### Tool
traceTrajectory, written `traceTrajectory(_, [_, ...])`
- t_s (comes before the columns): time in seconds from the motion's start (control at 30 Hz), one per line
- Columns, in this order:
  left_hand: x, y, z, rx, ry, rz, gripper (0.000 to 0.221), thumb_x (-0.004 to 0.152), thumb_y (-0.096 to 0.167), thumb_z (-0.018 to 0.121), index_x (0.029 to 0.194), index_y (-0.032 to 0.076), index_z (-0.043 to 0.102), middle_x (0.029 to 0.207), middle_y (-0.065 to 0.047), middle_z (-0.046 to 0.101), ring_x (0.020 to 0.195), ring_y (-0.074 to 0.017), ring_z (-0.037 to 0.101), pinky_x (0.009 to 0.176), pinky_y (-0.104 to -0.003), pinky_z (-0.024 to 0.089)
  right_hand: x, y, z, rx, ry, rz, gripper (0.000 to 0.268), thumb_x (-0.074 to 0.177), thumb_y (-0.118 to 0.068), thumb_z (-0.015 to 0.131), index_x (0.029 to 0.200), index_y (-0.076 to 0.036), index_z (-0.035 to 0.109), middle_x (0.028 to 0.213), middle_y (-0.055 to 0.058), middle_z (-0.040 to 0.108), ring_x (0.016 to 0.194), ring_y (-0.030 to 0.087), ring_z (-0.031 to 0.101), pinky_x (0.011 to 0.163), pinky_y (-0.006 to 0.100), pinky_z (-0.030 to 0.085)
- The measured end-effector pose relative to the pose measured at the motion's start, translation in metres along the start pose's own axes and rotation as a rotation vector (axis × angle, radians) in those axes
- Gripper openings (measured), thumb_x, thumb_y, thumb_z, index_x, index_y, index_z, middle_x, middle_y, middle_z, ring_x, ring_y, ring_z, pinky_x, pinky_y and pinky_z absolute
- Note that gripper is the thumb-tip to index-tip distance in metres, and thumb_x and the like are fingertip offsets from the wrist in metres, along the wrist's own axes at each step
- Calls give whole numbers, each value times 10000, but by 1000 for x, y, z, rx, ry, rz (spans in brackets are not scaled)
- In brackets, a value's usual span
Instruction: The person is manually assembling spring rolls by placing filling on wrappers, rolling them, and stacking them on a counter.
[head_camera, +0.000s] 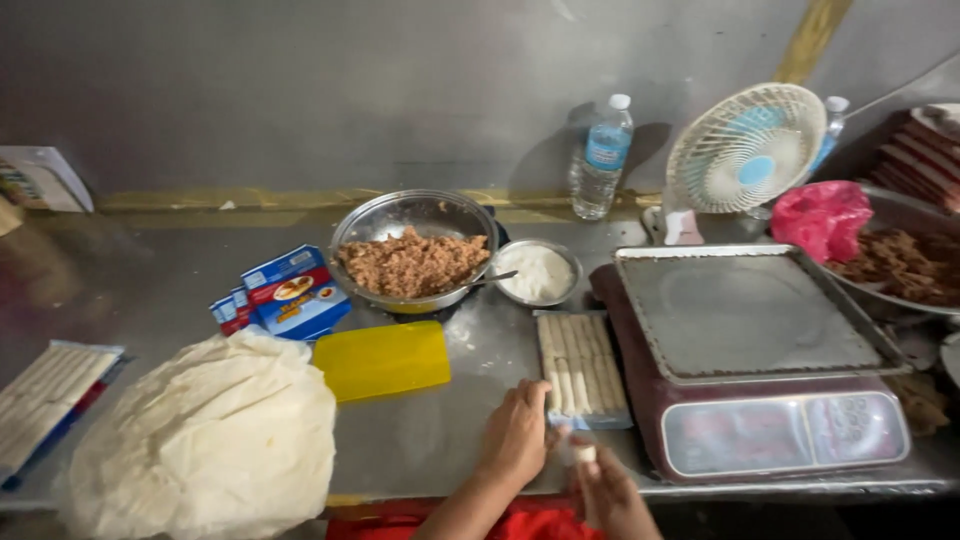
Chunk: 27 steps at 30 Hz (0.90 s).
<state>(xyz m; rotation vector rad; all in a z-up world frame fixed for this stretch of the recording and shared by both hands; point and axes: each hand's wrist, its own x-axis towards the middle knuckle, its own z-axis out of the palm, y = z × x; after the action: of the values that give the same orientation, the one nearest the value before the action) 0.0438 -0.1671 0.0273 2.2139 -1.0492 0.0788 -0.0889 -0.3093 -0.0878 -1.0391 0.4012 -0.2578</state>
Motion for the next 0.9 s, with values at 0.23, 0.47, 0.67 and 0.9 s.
traceTrajectory(0.23, [2, -52, 53, 161, 213, 90, 50, 963, 115, 591, 930, 142, 566, 868, -82, 596, 720, -322, 628, 583, -462, 503, -12, -60, 7, -1262, 331, -317, 516, 889, -513, 621, 1316, -255, 487, 988, 133, 787, 912, 393, 763, 717, 482, 537])
traceTrajectory(0.47, [-58, -47, -5, 172, 27, -37, 182, 889, -11, 550, 882, 161, 492, 865, -46, 565, 817, -283, 586, 649, -428, 482, 0, -73, 70, -1782, 205, -165, 661, 874, -539, 623, 1462, -386, 362, 1027, 52, 737, 863, 371, 734, 676, 544, 566])
traceTrajectory(0.67, [-95, -21, -22, 122, 232, -173, 157, 933, 168, 674, 863, 160, 533, 1063, -41, 570, 981, -298, 576, 770, -449, 504, -3, -34, 54, -1581, 237, -515, 572, 788, -327, 645, 1340, -274, 505, 1126, 53, 714, 941, 375, 702, 731, 532, 554])
traceTrajectory(0.9, [-89, -25, -10, -87, 431, -232, 105, 927, 181, 692, 865, 163, 609, 1147, -85, 647, 1037, -294, 662, 796, -428, 547, -21, -3, 78, -1535, 80, -336, 499, 780, -372, 662, 1273, -442, 639, 810, 26, 778, 708, 298, 742, 606, 445, 528])
